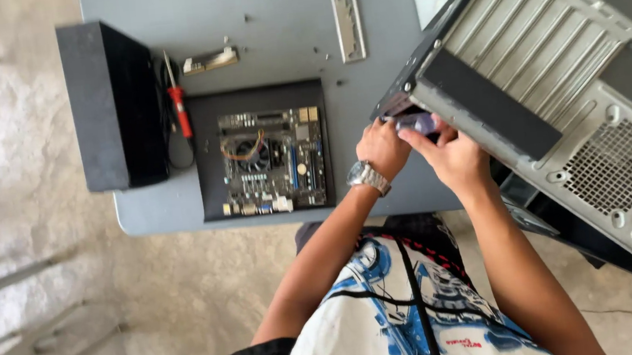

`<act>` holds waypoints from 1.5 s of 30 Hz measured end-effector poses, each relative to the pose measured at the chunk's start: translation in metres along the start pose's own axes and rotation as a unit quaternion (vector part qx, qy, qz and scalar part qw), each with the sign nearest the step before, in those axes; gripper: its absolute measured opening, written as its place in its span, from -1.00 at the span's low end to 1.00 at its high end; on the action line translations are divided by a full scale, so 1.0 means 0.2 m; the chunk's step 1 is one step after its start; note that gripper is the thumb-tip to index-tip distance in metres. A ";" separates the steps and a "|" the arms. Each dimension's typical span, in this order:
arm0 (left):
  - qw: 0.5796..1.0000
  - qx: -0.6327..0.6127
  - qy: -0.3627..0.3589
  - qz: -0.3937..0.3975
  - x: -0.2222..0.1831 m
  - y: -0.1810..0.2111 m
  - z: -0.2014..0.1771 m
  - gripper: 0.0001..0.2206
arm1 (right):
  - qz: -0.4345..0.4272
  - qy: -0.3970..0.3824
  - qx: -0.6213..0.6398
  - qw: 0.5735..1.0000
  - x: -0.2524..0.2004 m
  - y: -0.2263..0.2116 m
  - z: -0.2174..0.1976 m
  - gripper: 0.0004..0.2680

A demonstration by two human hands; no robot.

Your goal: Using a screwdriver to remove screws from a computer case for disassembly

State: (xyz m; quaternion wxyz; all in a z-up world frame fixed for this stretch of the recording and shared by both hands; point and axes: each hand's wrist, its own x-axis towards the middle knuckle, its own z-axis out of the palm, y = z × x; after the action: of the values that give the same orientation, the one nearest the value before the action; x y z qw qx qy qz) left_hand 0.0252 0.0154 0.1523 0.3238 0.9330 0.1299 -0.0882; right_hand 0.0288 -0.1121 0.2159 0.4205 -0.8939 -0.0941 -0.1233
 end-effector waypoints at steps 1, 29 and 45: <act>1.000 -0.002 -0.001 -0.014 -0.03 -0.01 -0.01 -0.74 | 0.000 -0.014 0.003 1.000 -0.02 -0.04 0.00 -0.69; 0.996 -0.081 -0.033 0.001 0.07 -0.11 0.17 -0.77 | -0.021 -0.297 0.241 0.924 0.07 -0.21 -0.21 -0.74; 0.945 -0.178 0.261 -0.083 -0.22 -1.29 -0.51 -0.84 | -0.005 -0.136 0.303 0.943 -0.03 -0.29 -0.03 -0.73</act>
State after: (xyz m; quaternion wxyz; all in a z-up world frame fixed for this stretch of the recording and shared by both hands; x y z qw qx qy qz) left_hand -0.0852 0.2670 0.0927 0.4310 0.8364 0.3008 0.1558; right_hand 0.0073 -0.0807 0.2592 0.6538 -0.7323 -0.1879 0.0310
